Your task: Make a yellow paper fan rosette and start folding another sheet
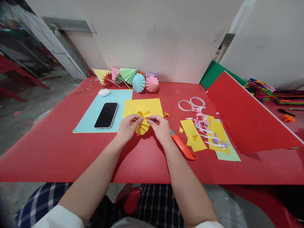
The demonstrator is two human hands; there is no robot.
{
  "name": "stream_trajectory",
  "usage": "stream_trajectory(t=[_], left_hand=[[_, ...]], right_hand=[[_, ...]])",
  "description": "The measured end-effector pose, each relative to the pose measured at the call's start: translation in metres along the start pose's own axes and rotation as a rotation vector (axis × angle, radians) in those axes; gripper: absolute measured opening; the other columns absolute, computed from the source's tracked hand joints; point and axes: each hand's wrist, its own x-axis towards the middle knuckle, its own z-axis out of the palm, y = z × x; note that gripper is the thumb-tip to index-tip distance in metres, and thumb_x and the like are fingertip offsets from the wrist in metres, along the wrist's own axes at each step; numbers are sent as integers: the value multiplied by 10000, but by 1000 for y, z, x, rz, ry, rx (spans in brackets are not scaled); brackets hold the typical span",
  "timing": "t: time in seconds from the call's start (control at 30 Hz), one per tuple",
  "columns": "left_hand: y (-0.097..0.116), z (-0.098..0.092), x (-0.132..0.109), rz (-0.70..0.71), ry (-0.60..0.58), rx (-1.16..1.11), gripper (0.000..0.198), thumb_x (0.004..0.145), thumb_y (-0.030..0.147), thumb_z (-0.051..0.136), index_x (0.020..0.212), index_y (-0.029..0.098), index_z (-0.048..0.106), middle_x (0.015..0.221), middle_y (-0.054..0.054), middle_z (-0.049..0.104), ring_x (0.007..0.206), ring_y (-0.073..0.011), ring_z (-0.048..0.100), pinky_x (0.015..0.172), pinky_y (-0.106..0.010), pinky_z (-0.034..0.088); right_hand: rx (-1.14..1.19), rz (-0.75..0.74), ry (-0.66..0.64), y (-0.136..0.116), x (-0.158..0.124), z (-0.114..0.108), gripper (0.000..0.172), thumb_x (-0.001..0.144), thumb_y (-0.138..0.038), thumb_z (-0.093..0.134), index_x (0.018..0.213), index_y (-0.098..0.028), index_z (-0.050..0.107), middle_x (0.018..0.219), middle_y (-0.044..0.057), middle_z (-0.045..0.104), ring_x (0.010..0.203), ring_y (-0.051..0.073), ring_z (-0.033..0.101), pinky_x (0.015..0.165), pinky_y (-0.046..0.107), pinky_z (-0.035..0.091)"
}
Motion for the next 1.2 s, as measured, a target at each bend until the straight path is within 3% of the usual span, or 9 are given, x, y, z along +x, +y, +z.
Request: stream_trajectory(t=[0.5, 0.93, 1.2], left_hand=[[0, 0, 0, -91, -44, -220, 243, 767, 409, 520, 759, 179, 598, 743, -12, 598, 676, -136, 538, 581, -240, 435], [-2, 1, 1, -78, -50, -242, 213, 786, 377, 507, 745, 181, 578, 719, -4, 586, 656, -124, 529, 614, -248, 413], [0, 0, 1, -78, -33, -190, 219, 780, 391, 515, 753, 187, 589, 740, -12, 604, 684, -135, 545, 637, -252, 427]], right_hand=[[22, -5, -7, 2, 0, 0, 217, 663, -294, 664, 864, -214, 682, 872, 34, 694, 830, 170, 635, 780, 342, 511], [-75, -36, 65, 1, -1, -1, 221, 688, -317, 644, 887, -234, 693, 885, 26, 696, 809, 177, 632, 752, 347, 521], [-267, -230, 113, 1, -3, 1, 137, 743, -282, 591, 829, -256, 696, 854, 13, 680, 778, 159, 615, 723, 316, 503]])
